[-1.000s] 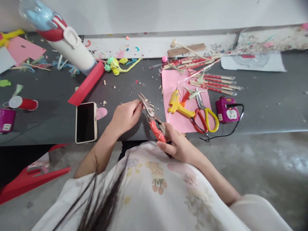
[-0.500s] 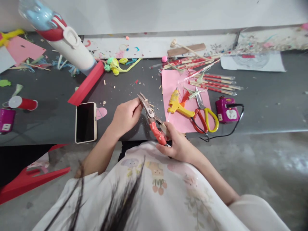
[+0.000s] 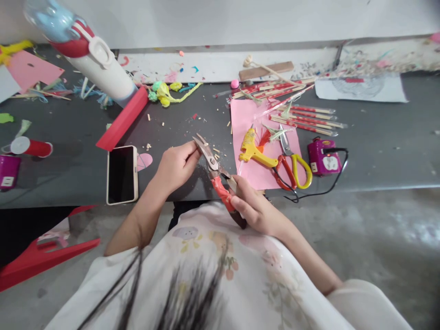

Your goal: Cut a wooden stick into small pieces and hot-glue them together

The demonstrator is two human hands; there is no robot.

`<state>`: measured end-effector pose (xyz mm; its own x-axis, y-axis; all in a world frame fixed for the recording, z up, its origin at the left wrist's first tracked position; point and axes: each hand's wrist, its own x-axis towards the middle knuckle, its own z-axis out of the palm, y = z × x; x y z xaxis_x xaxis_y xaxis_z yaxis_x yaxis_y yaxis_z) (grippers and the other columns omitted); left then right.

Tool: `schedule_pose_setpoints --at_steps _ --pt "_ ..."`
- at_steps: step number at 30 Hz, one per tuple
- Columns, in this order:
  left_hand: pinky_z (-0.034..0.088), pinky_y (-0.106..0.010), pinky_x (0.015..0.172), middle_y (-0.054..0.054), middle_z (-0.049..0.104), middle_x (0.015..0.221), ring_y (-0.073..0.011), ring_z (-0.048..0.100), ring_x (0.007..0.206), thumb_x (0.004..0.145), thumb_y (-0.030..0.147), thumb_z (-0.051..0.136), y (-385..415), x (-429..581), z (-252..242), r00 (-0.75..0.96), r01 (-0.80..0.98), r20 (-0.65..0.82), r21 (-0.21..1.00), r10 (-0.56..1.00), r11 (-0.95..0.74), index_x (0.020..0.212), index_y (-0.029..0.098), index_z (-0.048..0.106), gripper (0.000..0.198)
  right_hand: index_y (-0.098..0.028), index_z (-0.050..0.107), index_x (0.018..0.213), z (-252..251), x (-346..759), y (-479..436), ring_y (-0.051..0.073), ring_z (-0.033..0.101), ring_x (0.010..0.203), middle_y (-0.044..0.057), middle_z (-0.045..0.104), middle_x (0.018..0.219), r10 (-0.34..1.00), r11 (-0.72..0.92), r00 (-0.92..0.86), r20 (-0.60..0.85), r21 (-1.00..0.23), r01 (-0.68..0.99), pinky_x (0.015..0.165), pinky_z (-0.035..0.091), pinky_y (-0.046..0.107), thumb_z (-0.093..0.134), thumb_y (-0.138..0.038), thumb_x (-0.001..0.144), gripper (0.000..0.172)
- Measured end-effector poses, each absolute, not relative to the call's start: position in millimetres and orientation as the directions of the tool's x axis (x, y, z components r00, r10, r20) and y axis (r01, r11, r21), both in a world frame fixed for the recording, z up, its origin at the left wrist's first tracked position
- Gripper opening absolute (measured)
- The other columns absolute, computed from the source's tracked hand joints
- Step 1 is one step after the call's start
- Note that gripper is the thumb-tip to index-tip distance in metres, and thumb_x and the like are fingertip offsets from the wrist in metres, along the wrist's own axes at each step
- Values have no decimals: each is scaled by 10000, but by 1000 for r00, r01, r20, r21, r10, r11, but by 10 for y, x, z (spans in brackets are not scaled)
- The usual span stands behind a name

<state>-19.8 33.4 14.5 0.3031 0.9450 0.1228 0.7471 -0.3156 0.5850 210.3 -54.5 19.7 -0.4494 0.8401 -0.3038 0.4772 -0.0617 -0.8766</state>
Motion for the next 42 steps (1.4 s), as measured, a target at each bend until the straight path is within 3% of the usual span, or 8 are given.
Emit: schedule_pose_setpoints --at_steps 2,4,8,11,24,42 --pt "322 -252 547 3 545 591 -121 495 537 935 352 429 341 -211 137 301 740 122 596 946 -313 713 201 536 289 -229 363 1345 206 2101 -541 223 552 1095 95 575 1222 839 -106 -443 -316 -894 436 942 434 368 303 -455 986 429" --pt "328 -251 545 5 543 585 -120 494 534 941 377 421 347 -224 129 307 724 122 614 944 -315 715 204 536 307 -245 381 1333 211 2091 -532 211 540 1124 78 571 1237 829 -142 -450 -332 -903 406 964 419 354 296 -413 994 387" --pt "341 -249 550 11 538 580 -116 487 528 942 388 421 350 -244 122 321 708 119 629 940 -321 711 201 531 316 -228 382 1313 204 2067 -518 161 546 830 24 582 930 802 -147 -466 -373 -880 451 771 454 299 371 -345 970 363" --pt "352 -245 557 12 549 588 -116 500 535 942 386 419 347 -251 130 326 703 106 637 940 -315 724 197 545 315 -214 363 1321 196 2064 -516 139 495 720 -5 525 839 790 -127 -490 -369 -879 459 681 436 275 424 -318 940 400" --pt "347 -249 558 7 581 595 -125 525 566 932 401 430 334 -262 175 334 704 76 643 940 -302 745 191 595 326 -192 300 1376 196 2070 -521 193 557 889 64 589 997 813 -46 -482 -328 -861 507 782 465 332 566 -382 866 606" --pt "351 -246 569 1 617 655 -120 548 596 945 378 421 312 -245 215 346 700 84 641 935 -316 757 185 574 310 -199 310 1357 186 2069 -513 187 536 912 63 554 1019 808 -52 -496 -319 -876 480 821 466 343 553 -376 878 566"
